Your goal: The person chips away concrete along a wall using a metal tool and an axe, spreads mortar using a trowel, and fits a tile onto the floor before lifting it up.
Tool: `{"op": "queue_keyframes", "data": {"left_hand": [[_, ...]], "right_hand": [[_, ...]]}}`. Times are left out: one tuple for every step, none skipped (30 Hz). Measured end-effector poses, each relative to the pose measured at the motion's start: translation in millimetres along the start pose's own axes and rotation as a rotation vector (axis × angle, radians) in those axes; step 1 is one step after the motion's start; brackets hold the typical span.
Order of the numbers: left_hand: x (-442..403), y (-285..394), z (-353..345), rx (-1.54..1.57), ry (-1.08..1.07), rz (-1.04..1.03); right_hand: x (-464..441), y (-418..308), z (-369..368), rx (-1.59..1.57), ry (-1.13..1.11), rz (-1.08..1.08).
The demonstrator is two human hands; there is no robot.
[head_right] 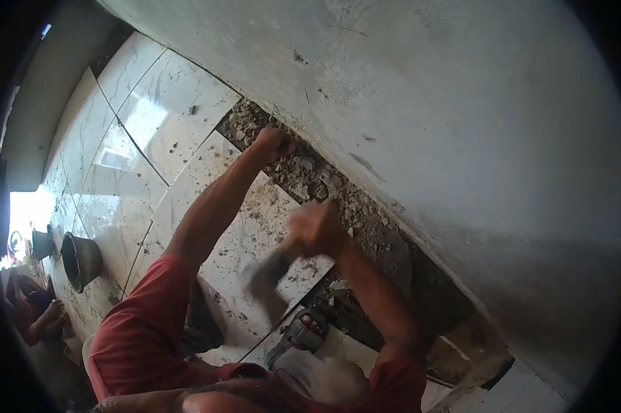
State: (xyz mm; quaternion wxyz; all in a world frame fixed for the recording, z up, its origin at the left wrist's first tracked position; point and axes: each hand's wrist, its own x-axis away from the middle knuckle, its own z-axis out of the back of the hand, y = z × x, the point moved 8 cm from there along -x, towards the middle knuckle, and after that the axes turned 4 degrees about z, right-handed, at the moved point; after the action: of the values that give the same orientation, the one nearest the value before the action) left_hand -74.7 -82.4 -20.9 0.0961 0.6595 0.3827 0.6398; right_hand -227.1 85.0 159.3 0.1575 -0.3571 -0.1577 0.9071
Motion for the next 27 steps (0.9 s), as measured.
{"op": "queue_keyframes", "data": {"left_hand": [[1, 0, -3, 0.000, -0.006, 0.000], [-1, -2, -6, 0.037, -0.026, 0.010], [-5, -4, -7, 0.072, -0.044, 0.020], [-13, 7, -10, 0.101, -0.066, 0.014], [-20, 8, -8, 0.133, -0.077, 0.022], [-23, -13, -5, 0.157, -0.089, 0.068], [-24, -7, -6, 0.071, -0.116, 0.001], [-26, -11, -4, 0.077, -0.106, 0.007], [-26, -16, -1, 0.059, -0.082, 0.004], [-29, -9, -2, 0.041, -0.067, -0.019], [-44, -18, 5, 0.042, -0.067, -0.016], [-71, -29, 11, 0.123, -0.123, -0.023], [-85, -30, 10, 0.199, -0.180, -0.033], [-84, -10, 4, 0.193, -0.191, -0.055], [-78, -1, 4, 0.151, -0.173, -0.063], [-70, -23, 8, 0.101, -0.154, -0.028], [-80, -28, 9, 0.236, -0.146, -0.009], [-68, -30, 10, 0.242, -0.135, -0.002], [-46, -23, 4, 0.186, -0.102, 0.025], [-30, -12, -2, 0.131, -0.078, 0.040], [-20, -12, -3, 0.133, -0.080, 0.043], [-12, -8, -6, 0.082, -0.071, 0.020], [-8, -1, -8, 0.028, -0.058, -0.007], [-29, 9, -5, 0.026, -0.063, -0.032], [-64, -1, 7, 0.094, -0.079, -0.024], [-81, -31, 11, 0.160, -0.097, 0.020], [-62, -22, 6, 0.140, -0.103, 0.014]], "right_hand": [[10, 19, 1, 0.006, -0.002, -0.002], [28, 77, -6, 0.034, -0.170, -0.479], [60, 112, -9, 0.060, -0.332, -0.958], [42, 107, 2, 0.071, -0.314, -0.949], [27, 88, 5, 0.047, -0.342, -0.872], [18, 51, 9, 0.009, -0.382, -0.829], [-8, 21, 16, 0.034, -0.384, -0.581], [-32, -10, 33, -0.051, -0.107, -0.239], [-21, -13, 27, -0.018, -0.053, -0.126], [-6, -5, 19, 0.030, 0.007, 0.001], [13, 15, 8, 0.029, 0.005, -0.001], [43, 79, -6, 0.031, -0.103, -0.491], [52, 100, -4, 0.034, -0.139, -0.730], [63, 118, -1, 0.044, -0.182, -0.968], [36, 94, 8, 0.021, -0.200, -0.849], [21, 52, 14, -0.016, -0.232, -0.767], [-2, 24, 16, -0.023, -0.292, -0.577], [-21, -2, 27, -0.090, -0.111, -0.265], [-12, -1, 17, -0.104, -0.057, -0.158], [1, 10, 6, -0.106, -0.001, -0.044], [13, 25, -1, -0.105, -0.005, -0.046], [35, 77, -12, -0.021, -0.142, -0.490], [63, 112, -16, 0.066, -0.270, -0.932], [43, 109, -4, 0.077, -0.253, -0.915], [15, 80, 4, 0.023, -0.303, -0.814], [9, 43, 3, -0.039, -0.368, -0.743], [-6, 18, 4, -0.003, -0.290, -0.464]]}}
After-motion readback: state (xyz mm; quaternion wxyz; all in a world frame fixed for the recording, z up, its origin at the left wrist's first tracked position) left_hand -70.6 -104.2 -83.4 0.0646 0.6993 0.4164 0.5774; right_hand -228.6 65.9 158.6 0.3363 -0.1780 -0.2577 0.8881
